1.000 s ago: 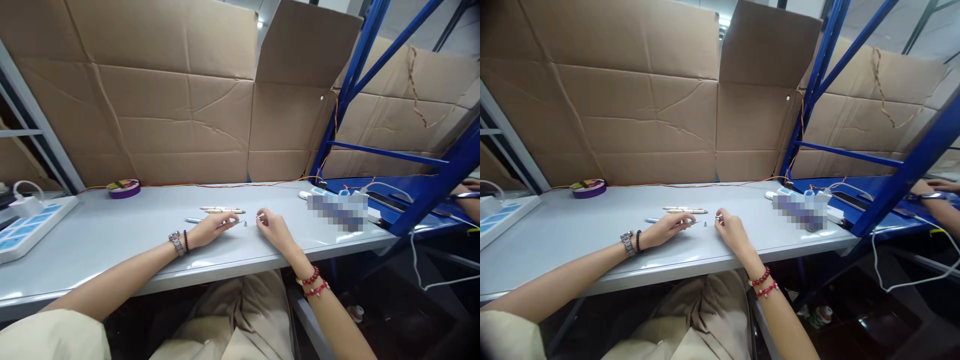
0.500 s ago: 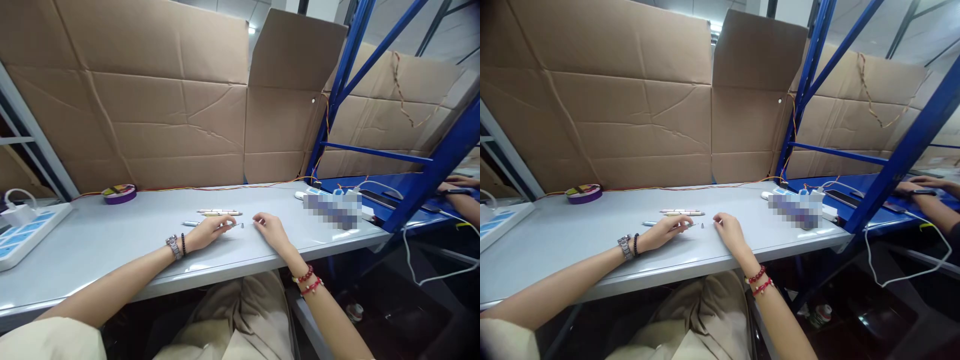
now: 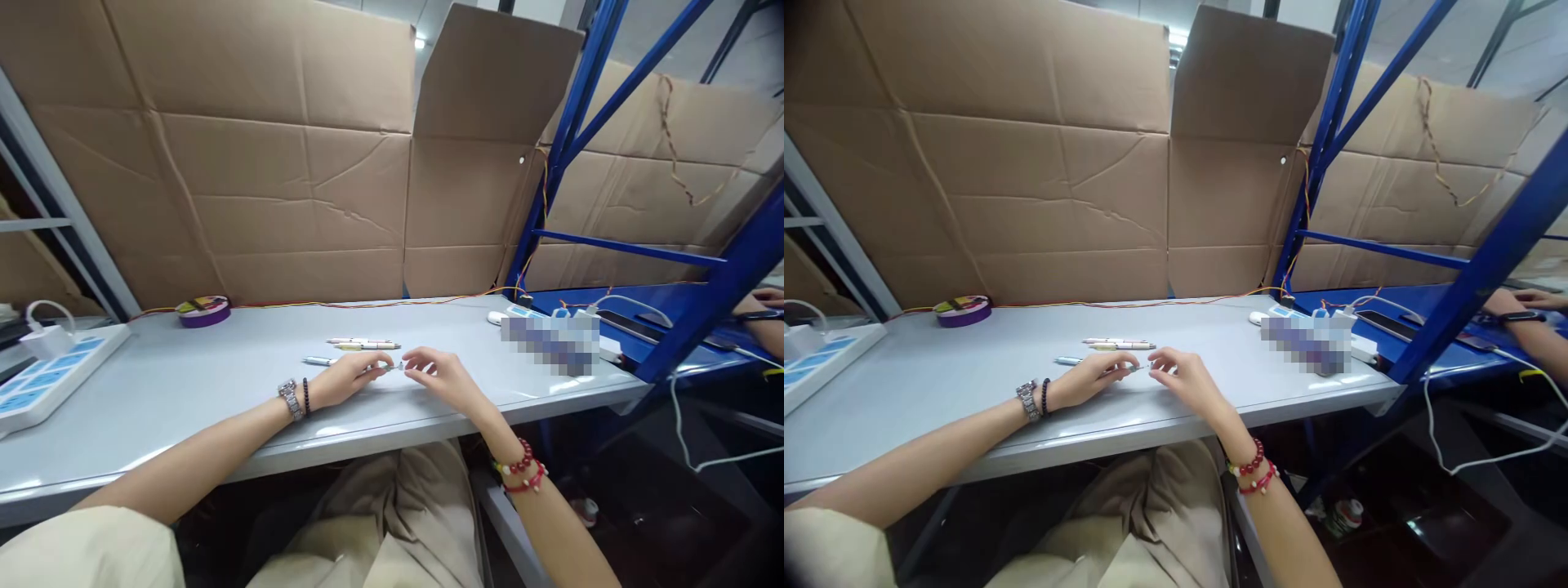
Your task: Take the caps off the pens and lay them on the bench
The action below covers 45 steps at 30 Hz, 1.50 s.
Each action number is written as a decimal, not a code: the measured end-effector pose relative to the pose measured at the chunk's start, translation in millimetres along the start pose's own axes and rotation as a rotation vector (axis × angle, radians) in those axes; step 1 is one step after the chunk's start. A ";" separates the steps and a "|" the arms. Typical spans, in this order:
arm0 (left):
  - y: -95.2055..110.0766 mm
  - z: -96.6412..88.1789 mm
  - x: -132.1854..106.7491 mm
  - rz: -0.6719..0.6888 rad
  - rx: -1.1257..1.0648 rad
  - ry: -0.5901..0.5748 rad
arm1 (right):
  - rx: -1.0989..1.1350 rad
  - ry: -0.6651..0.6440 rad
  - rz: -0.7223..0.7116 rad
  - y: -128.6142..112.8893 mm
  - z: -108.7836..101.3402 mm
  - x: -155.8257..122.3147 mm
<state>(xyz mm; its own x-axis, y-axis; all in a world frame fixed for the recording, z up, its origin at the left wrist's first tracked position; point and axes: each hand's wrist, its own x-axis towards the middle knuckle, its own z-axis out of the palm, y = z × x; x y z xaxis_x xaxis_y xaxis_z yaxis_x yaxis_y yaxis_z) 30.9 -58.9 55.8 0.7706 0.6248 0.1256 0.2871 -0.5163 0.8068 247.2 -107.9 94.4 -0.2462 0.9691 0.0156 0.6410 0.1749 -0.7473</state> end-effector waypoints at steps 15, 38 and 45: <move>-7.8 -8.7 3.1 -0.013 0.059 -0.040 | 0.063 0.121 -0.004 -5.5 19.7 3.3; -39.2 -24.1 66.0 0.077 0.578 0.008 | -0.361 0.378 0.142 -5.2 -18.6 -3.9; 10.2 -0.9 8.6 0.139 0.627 0.040 | -0.287 0.204 0.087 -17.1 10.4 -5.5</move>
<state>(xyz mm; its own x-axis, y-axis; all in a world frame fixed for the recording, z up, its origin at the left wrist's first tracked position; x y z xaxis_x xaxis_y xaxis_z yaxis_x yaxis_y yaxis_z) 39.9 -58.3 65.6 0.8060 0.5429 0.2358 0.4741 -0.8307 0.2920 230.0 -118.0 100.1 -0.0497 0.9922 0.1139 0.8384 0.1034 -0.5351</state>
